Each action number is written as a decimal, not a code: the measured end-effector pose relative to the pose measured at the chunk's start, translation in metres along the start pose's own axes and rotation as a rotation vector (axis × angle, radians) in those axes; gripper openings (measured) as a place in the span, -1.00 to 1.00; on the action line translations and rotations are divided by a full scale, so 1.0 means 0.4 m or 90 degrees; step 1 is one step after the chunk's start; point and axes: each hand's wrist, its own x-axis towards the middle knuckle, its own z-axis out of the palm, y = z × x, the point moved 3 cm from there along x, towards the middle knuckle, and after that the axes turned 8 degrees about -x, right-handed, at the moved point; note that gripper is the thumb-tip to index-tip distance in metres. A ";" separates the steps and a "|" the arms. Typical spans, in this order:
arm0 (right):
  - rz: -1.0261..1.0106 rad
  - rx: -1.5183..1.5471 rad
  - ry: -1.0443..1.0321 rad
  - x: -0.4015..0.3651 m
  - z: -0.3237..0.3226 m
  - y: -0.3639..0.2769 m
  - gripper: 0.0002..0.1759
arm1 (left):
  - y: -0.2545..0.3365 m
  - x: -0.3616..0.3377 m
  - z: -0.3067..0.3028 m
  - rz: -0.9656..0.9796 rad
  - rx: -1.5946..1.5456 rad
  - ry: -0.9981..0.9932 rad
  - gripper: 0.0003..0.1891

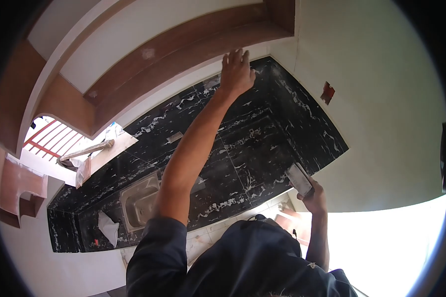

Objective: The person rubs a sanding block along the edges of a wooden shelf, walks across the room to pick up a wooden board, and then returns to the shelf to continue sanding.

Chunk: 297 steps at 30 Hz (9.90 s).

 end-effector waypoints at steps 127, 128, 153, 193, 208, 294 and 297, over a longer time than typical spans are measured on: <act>-1.015 -1.289 0.244 0.665 0.822 -0.375 -0.11 | -0.406 -0.286 -0.400 -0.075 -0.030 -0.002 -0.44; -1.037 -1.249 0.218 0.659 0.806 -0.370 -0.12 | -0.399 -0.295 -0.401 -0.090 -0.036 -0.010 -0.45; -0.081 -0.841 0.116 0.036 -0.058 0.152 -0.12 | -0.150 -0.106 -0.074 0.012 0.218 -0.071 -0.25; -0.151 -0.766 -0.037 0.171 0.227 -0.031 -0.28 | -0.235 -0.200 -0.225 -0.041 0.159 -0.066 -0.34; -0.143 -0.257 -0.232 0.199 0.447 -0.096 -0.34 | -0.378 -0.074 -0.241 -0.172 -0.088 -0.067 -0.64; -0.470 -0.852 -0.568 0.307 0.650 0.094 -0.50 | 0.216 -0.862 -0.256 -0.764 -0.684 0.565 -0.72; -0.404 -0.854 -0.563 0.328 0.622 0.082 -0.49 | 0.248 -0.847 -0.270 -0.768 -0.816 0.579 -0.75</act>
